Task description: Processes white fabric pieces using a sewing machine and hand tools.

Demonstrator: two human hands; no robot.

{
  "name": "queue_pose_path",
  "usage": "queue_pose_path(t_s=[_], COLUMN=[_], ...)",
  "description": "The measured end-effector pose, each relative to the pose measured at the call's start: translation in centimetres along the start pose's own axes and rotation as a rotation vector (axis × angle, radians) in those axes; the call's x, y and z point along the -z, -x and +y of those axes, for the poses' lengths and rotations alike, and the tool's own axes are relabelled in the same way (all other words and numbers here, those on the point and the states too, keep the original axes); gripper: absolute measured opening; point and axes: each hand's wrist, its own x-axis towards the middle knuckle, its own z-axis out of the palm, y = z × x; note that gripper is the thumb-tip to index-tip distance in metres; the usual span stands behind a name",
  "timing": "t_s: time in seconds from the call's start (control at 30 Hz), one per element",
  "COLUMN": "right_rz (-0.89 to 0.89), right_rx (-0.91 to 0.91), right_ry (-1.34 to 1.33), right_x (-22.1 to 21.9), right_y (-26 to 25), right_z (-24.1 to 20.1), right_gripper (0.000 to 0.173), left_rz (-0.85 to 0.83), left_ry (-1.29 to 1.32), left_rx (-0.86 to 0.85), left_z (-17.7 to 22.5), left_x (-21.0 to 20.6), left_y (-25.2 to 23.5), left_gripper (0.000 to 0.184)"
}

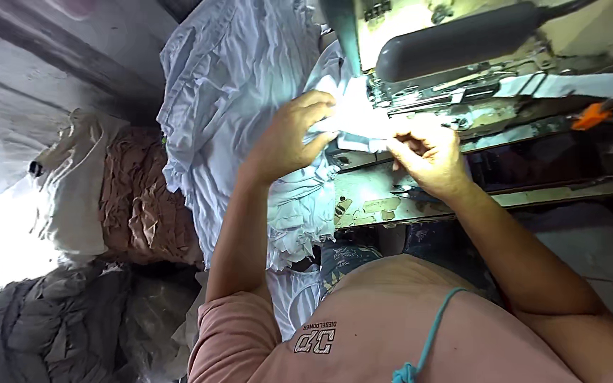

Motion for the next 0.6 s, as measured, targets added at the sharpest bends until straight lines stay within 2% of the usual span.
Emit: queue_pose_path(t_s=[0.13, 0.2, 0.3, 0.43, 0.6], right_rz=[0.008, -0.010, -0.069, -0.136, -0.102], right_rx=[0.033, 0.096, 0.200, 0.309, 0.310], right_ry=[0.039, 0.063, 0.012, -0.022, 0.022], right_x=[-0.2, -0.2, 0.0, 0.9, 1.9], right_y=[0.5, 0.8, 1.7, 3.4, 5.0], right_z=[0.0, 0.1, -0.4, -1.0, -0.7], right_gripper=[0.011, 0.010, 0.011, 0.010, 0.011], left_rz=[0.003, 0.001, -0.123, -0.214, -0.135], left_ry=[-0.102, -0.123, -0.071, -0.060, -0.080], left_rx=[0.016, -0.033, -0.149, -0.227, -0.246], left_z=[0.3, 2.5, 6.0, 8.1, 8.4], left_x=[0.3, 0.9, 1.2, -1.4, -4.1], left_y=[0.6, 0.7, 0.5, 0.1, -0.2], left_gripper=[0.027, 0.026, 0.025, 0.022, 0.021])
